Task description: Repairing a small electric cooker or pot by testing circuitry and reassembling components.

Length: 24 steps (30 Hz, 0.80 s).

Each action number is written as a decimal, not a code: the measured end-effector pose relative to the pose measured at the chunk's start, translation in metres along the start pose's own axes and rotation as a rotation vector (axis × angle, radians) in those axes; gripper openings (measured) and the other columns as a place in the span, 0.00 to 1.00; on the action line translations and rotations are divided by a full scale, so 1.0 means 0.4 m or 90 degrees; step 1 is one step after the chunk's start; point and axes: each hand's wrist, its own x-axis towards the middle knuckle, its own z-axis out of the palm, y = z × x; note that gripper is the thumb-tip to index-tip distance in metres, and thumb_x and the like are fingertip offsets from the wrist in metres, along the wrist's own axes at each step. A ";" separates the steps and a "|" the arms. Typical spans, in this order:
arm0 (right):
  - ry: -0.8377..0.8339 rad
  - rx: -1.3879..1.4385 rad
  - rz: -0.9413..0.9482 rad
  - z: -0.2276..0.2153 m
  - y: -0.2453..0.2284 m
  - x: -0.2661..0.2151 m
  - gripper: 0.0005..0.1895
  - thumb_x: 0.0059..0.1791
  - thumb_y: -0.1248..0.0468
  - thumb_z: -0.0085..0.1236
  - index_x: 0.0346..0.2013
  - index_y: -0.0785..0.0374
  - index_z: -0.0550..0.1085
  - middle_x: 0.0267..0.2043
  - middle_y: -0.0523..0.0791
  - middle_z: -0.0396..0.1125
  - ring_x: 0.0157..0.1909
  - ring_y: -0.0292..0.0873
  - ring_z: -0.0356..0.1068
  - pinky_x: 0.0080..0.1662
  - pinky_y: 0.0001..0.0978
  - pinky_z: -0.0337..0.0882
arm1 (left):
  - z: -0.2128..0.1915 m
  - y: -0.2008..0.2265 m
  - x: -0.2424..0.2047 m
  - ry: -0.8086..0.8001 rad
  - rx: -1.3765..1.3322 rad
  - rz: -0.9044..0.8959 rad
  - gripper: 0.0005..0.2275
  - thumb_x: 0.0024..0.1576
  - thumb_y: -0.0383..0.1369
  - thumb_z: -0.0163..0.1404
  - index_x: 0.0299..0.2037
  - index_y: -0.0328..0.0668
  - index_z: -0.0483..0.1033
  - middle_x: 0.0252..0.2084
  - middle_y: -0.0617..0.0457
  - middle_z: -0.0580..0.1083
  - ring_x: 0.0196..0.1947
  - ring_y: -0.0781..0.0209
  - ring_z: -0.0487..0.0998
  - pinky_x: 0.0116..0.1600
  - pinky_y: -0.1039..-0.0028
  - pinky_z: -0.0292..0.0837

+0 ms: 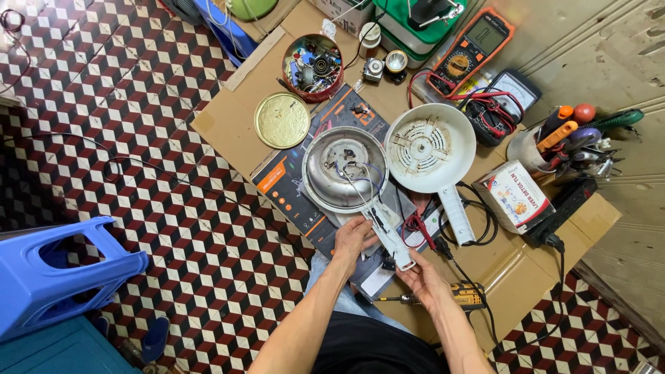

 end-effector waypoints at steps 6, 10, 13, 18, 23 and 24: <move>-0.014 -0.018 -0.037 0.057 -0.019 -0.080 0.20 0.49 0.59 0.60 0.50 0.70 0.75 0.42 0.51 0.75 0.40 0.43 0.75 0.41 0.35 0.78 | -0.027 0.156 -0.130 0.177 0.193 0.046 0.17 0.62 0.41 0.46 0.40 0.34 0.83 0.36 0.48 0.82 0.36 0.58 0.83 0.43 0.70 0.81; -0.007 -0.030 -0.038 0.061 -0.018 -0.089 0.21 0.49 0.59 0.60 0.51 0.72 0.74 0.42 0.52 0.75 0.39 0.43 0.76 0.41 0.34 0.79 | -0.119 0.306 -0.093 0.355 0.282 0.186 0.24 0.65 0.47 0.43 0.35 0.30 0.81 0.31 0.50 0.80 0.32 0.59 0.81 0.39 0.70 0.76; -0.004 -0.024 -0.038 0.052 -0.014 -0.080 0.22 0.49 0.59 0.60 0.51 0.74 0.73 0.42 0.54 0.75 0.39 0.44 0.76 0.41 0.35 0.80 | -0.169 0.417 0.033 0.357 0.341 0.353 0.20 0.62 0.46 0.46 0.42 0.32 0.78 0.38 0.48 0.80 0.38 0.59 0.78 0.46 0.70 0.72; 0.002 -0.014 -0.022 0.069 -0.022 -0.098 0.21 0.50 0.59 0.58 0.49 0.74 0.74 0.41 0.54 0.75 0.39 0.44 0.77 0.41 0.34 0.79 | -0.199 0.524 0.222 0.207 0.459 0.252 0.27 0.60 0.53 0.50 0.54 0.33 0.78 0.51 0.44 0.78 0.52 0.58 0.76 0.59 0.71 0.66; 0.029 -0.014 -0.020 0.050 -0.009 -0.083 0.19 0.51 0.59 0.56 0.47 0.75 0.74 0.38 0.53 0.74 0.37 0.43 0.76 0.41 0.34 0.80 | -0.179 0.535 0.341 0.066 0.433 0.117 0.32 0.57 0.58 0.48 0.55 0.32 0.78 0.53 0.44 0.79 0.55 0.56 0.77 0.63 0.73 0.66; 0.029 -0.007 -0.022 0.038 -0.003 -0.073 0.18 0.52 0.59 0.57 0.46 0.75 0.74 0.37 0.51 0.73 0.36 0.42 0.75 0.41 0.33 0.79 | -0.180 0.527 0.372 0.028 0.447 0.125 0.33 0.56 0.59 0.49 0.55 0.32 0.78 0.54 0.43 0.79 0.57 0.56 0.77 0.64 0.73 0.66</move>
